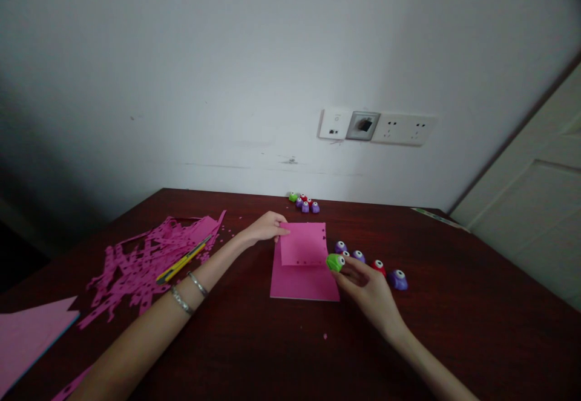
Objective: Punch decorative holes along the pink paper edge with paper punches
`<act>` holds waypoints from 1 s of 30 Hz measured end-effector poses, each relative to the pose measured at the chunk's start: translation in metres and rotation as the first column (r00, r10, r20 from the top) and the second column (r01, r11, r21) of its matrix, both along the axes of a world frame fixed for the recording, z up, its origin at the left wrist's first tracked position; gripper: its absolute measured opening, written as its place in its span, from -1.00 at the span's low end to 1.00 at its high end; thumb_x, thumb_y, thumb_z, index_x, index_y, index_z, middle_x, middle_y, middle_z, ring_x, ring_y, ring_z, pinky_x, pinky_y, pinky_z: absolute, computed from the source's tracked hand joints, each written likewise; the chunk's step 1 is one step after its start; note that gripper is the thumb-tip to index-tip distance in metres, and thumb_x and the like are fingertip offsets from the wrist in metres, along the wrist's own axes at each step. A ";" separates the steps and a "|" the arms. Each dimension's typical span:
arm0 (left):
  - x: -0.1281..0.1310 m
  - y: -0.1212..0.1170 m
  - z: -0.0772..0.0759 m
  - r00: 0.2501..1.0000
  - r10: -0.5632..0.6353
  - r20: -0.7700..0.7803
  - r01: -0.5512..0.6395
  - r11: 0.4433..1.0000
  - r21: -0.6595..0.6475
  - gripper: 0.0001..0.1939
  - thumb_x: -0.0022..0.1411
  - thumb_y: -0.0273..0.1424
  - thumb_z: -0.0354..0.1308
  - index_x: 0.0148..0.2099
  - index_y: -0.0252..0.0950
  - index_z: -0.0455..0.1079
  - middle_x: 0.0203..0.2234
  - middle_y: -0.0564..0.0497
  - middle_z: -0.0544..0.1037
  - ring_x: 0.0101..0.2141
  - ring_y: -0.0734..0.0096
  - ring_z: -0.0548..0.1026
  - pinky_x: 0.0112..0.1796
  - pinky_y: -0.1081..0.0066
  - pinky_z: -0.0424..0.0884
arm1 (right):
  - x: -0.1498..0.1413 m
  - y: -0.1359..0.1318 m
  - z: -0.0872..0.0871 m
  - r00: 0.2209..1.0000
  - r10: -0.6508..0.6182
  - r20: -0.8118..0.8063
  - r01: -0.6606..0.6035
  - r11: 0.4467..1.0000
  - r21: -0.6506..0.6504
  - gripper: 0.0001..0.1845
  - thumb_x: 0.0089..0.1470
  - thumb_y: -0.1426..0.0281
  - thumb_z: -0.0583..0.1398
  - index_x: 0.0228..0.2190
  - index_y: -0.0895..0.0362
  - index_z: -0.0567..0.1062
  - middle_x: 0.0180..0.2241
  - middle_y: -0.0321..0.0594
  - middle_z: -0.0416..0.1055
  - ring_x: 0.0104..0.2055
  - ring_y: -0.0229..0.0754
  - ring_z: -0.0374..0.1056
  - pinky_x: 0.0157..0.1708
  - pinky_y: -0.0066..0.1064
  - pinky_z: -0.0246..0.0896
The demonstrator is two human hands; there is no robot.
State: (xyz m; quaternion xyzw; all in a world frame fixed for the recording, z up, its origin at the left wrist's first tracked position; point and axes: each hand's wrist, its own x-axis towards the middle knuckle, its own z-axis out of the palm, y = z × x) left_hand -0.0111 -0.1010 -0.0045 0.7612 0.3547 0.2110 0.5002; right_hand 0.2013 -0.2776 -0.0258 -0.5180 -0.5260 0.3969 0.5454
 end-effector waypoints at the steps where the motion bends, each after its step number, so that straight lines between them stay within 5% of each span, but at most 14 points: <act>1: 0.001 -0.001 0.000 1.000 0.010 0.009 -0.010 1.000 -0.008 -0.84 -0.01 -0.37 0.19 -0.39 -0.39 0.39 -0.72 0.11 0.37 -0.68 0.60 0.29 -0.60 0.54 0.11 | 0.001 0.001 0.000 0.999 -0.001 0.036 0.001 1.000 0.000 -0.60 -0.13 0.24 0.27 -0.21 0.16 0.47 -0.22 -0.09 0.48 -0.17 -0.04 0.41 -0.11 -0.21 0.31; 7: 0.003 -0.001 -0.003 0.995 0.083 0.050 -0.082 0.996 -0.033 -0.81 0.02 -0.32 0.17 -0.41 -0.37 0.36 -0.73 0.11 0.36 -0.69 0.60 0.28 -0.65 0.56 0.06 | 0.002 0.004 -0.001 0.897 -0.122 0.424 0.091 0.991 0.093 -0.72 -0.09 0.21 0.24 -0.38 0.15 0.53 -0.49 -0.21 0.40 -0.44 -0.18 0.33 -0.43 -0.40 0.28; 12: 0.005 0.001 -0.006 0.990 0.129 0.056 -0.127 0.991 -0.038 -0.81 0.02 -0.32 0.17 -0.42 -0.38 0.35 -0.73 0.09 0.38 -0.69 0.58 0.30 -0.68 0.57 0.03 | -0.007 0.006 0.000 0.907 0.002 0.421 0.028 0.997 -0.067 -0.69 -0.03 0.18 0.17 -0.42 0.19 0.51 -0.62 -0.31 0.33 -0.63 -0.29 0.23 -0.67 -0.49 0.12; 19: 0.006 -0.005 -0.005 0.986 0.137 0.094 -0.129 0.988 -0.089 -0.84 0.05 -0.36 0.16 -0.39 -0.39 0.36 -0.71 0.08 0.39 -0.68 0.61 0.30 -0.65 0.57 0.08 | -0.008 0.016 0.009 0.812 -0.053 0.581 0.076 0.997 -0.015 -0.78 -0.09 0.29 0.20 -0.39 0.15 0.54 -0.51 -0.22 0.49 -0.46 -0.18 0.38 -0.46 -0.42 0.24; 30: 0.009 -0.007 -0.012 0.985 0.137 0.109 -0.122 0.984 -0.129 -0.84 0.06 -0.37 0.16 -0.38 -0.39 0.36 -0.70 0.08 0.38 -0.67 0.60 0.30 -0.61 0.53 0.09 | -0.005 0.023 0.005 0.755 -0.076 0.651 0.130 0.991 -0.035 -0.77 -0.12 0.24 0.20 -0.48 0.15 0.54 -0.55 -0.23 0.49 -0.51 -0.18 0.37 -0.51 -0.42 0.18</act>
